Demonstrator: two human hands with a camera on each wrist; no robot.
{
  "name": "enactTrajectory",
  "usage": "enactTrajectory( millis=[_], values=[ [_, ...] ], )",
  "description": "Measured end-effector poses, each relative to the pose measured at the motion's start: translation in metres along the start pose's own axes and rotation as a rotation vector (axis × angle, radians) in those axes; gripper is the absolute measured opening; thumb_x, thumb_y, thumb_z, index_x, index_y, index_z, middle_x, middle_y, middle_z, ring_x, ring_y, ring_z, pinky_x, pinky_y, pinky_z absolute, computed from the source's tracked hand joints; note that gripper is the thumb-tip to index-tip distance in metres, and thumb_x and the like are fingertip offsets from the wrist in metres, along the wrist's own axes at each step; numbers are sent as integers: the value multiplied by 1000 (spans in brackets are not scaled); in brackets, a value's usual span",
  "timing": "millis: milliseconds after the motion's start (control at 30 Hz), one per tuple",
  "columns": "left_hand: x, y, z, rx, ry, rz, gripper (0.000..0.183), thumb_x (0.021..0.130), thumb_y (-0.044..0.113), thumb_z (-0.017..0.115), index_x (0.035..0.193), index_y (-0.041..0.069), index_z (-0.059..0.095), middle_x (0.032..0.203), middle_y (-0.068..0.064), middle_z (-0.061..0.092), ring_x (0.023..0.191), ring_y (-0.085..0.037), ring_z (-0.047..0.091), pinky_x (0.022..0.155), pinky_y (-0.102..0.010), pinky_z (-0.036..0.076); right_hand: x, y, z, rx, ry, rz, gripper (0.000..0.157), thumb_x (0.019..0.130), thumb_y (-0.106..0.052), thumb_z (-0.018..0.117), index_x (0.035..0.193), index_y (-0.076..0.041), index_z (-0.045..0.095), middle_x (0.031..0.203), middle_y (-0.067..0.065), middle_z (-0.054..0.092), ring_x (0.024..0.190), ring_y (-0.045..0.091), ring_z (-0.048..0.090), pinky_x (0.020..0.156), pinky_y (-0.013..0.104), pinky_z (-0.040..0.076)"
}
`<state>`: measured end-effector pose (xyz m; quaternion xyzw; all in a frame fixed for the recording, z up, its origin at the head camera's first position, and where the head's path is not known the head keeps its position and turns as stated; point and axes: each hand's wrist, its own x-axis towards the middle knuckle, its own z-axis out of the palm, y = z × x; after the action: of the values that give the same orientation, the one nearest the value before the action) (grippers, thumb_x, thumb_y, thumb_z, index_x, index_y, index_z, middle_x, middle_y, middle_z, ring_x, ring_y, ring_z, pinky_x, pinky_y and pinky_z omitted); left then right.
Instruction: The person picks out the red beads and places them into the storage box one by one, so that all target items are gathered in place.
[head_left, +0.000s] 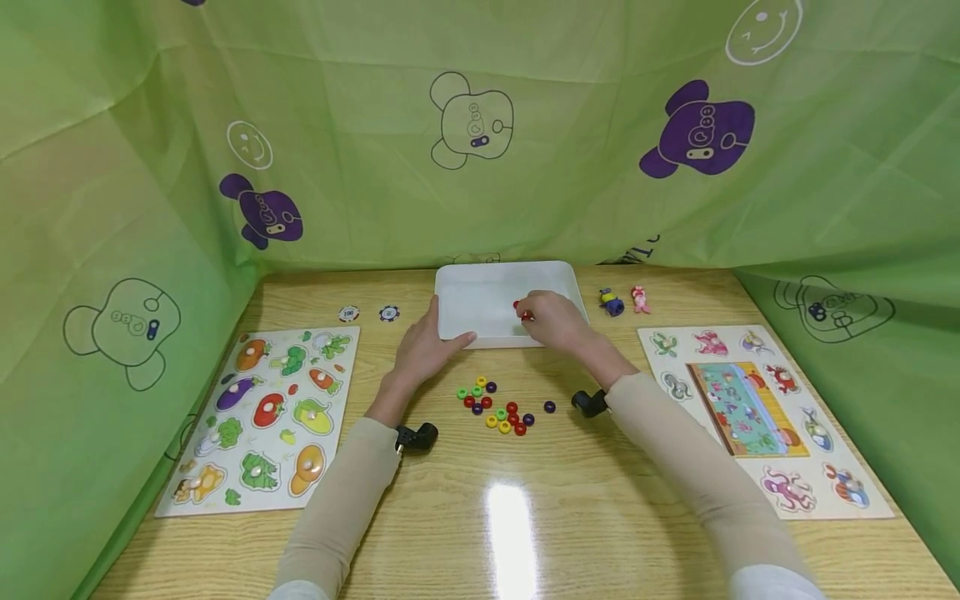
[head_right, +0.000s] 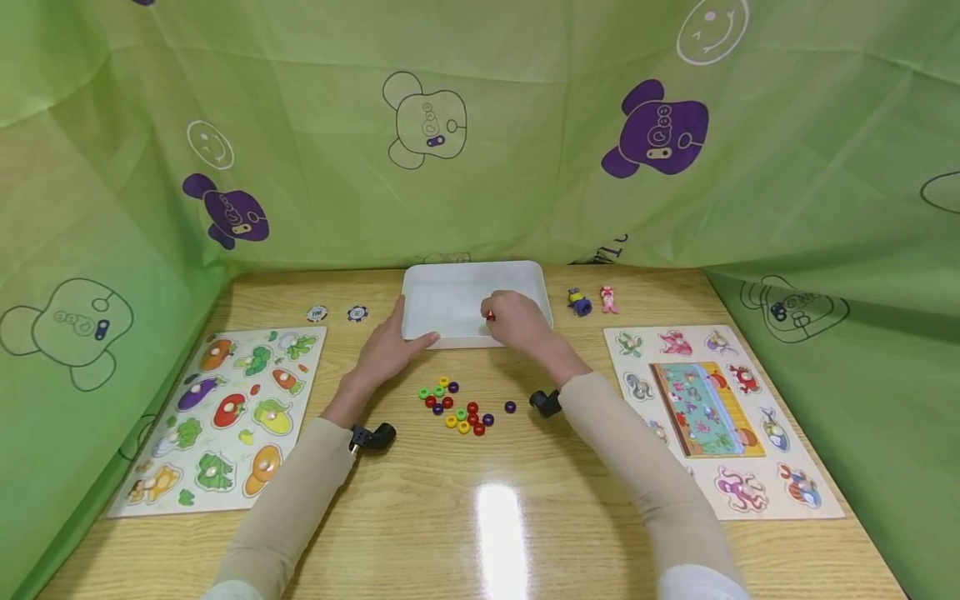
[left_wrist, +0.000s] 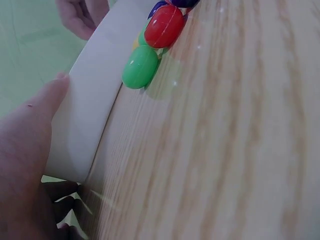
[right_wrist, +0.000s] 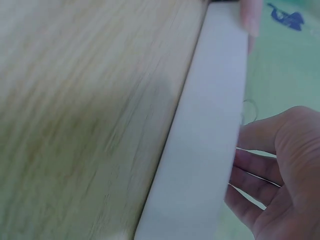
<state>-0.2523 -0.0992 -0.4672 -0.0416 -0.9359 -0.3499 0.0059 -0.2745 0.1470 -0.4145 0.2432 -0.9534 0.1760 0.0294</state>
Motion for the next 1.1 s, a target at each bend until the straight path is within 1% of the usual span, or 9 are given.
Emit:
enactTrajectory(
  millis=[133, 367, 433, 533, 667, 767, 867, 967, 1100],
  values=[
    [0, 0, 0, 11, 5, 7, 112, 71, 78, 51, 150, 15, 2, 155, -9, 21, 138, -35, 29, 108, -54, 29, 9, 10, 4, -38, -20, 30, 21, 83, -8, 60, 101, -8, 71, 104, 4, 69, 93, 21, 64, 73, 32, 51],
    [2, 1, 1, 17, 19, 15, 109, 74, 73, 54, 150, 15, 2, 155, -8, 22, 137, -35, 31, 107, -54, 31, 20, 16, 5, -99, -64, 22, 20, 87, -9, 58, 102, -10, 70, 103, 5, 68, 93, 21, 62, 79, 36, 51],
    [2, 1, 0, 15, 16, 19, 109, 73, 74, 53, 150, 15, 2, 155, -9, 23, 137, -36, 32, 107, -54, 31, 23, 16, 6, -125, -82, 11, 17, 88, -9, 57, 98, -11, 70, 101, 4, 68, 89, 20, 61, 78, 34, 49],
    [2, 1, 0, 17, 10, 18, 111, 72, 77, 51, 150, 15, 2, 154, -9, 23, 136, -37, 32, 106, -54, 32, 25, 16, 8, -165, -112, -16, 14, 90, -9, 54, 87, -12, 68, 90, 3, 65, 77, 17, 53, 69, 29, 43],
    [2, 0, 0, 19, 8, 20, 111, 72, 76, 52, 150, 15, 2, 154, -10, 24, 135, -37, 33, 105, -54, 33, 26, 16, 11, -180, -104, -38, 16, 87, -5, 54, 76, -13, 63, 79, 2, 58, 69, 16, 41, 63, 28, 33],
    [2, 0, 0, 22, 13, 21, 109, 73, 75, 52, 150, 15, 2, 154, -10, 24, 135, -37, 33, 106, -54, 33, 28, 17, 12, -175, -81, -40, 16, 85, -3, 55, 78, -13, 65, 80, 2, 60, 69, 16, 43, 63, 28, 35],
    [2, -1, -1, 21, 13, 16, 109, 74, 74, 53, 150, 15, 2, 154, -10, 24, 136, -37, 32, 106, -54, 32, 29, 17, 12, -174, -80, -37, 16, 85, -4, 55, 84, -13, 68, 86, 3, 65, 73, 17, 50, 67, 29, 42],
    [2, -1, 0, 21, 4, 8, 111, 72, 77, 51, 150, 16, 2, 154, -10, 23, 137, -37, 31, 106, -55, 31, 29, 17, 12, -168, -87, -29, 17, 86, -5, 56, 92, -11, 71, 95, 5, 68, 84, 18, 60, 75, 33, 49],
    [2, -2, 0, 27, 4, 5, 111, 72, 78, 50, 150, 17, 0, 154, -10, 23, 137, -38, 31, 106, -55, 31, 26, 15, 9, -170, -88, -24, 20, 87, -9, 58, 102, -11, 70, 104, 5, 68, 96, 22, 63, 81, 36, 51]
  ],
)
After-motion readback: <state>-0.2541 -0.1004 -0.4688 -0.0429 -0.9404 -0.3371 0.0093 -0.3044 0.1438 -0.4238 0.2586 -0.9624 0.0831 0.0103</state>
